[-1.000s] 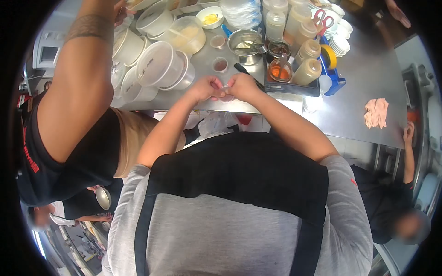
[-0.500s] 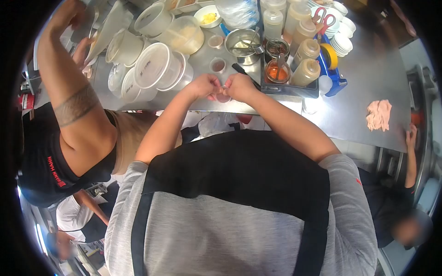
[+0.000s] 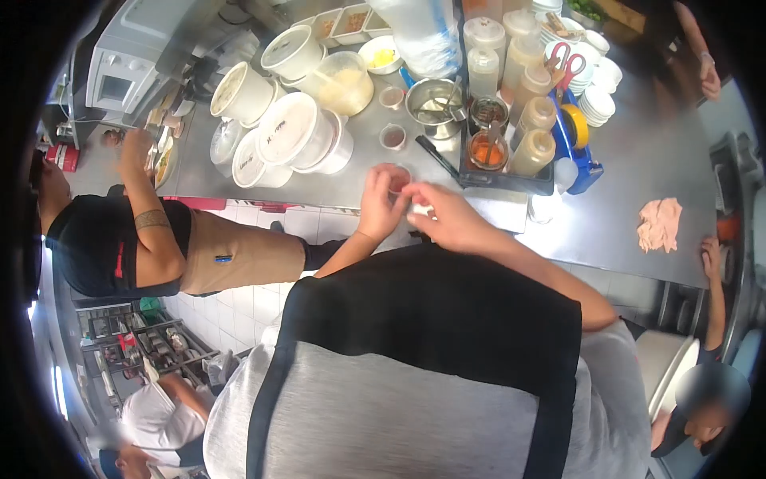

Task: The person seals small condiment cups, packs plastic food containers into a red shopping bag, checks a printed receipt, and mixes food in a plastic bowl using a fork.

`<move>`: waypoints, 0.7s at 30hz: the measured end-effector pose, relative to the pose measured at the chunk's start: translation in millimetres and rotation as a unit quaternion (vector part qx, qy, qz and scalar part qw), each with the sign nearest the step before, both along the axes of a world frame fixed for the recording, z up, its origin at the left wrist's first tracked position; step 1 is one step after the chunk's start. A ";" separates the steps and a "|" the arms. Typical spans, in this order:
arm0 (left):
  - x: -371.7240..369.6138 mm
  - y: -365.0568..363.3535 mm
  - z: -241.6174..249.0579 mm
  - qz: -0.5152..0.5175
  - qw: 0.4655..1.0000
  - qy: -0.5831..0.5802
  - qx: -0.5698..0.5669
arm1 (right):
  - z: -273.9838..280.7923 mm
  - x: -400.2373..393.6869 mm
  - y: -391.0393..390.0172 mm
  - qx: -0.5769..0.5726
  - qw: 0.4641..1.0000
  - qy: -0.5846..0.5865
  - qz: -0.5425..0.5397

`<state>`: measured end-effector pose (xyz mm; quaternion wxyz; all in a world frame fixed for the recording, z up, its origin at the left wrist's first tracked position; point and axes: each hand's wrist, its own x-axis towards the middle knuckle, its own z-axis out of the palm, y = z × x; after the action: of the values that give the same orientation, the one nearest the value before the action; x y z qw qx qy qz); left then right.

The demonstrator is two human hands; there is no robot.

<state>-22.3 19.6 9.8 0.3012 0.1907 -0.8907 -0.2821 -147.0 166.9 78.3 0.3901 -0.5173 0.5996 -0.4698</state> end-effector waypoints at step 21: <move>-38.1 -30.7 23.5 0.072 0.992 0.058 -0.083 | 182.7 -91.3 -79.4 -0.339 0.813 0.439 -0.177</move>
<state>-60.4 -11.1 33.3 0.3866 0.2124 -0.8761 -0.1948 -238.3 87.5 261.1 -0.2049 -0.6527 0.5909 -0.4277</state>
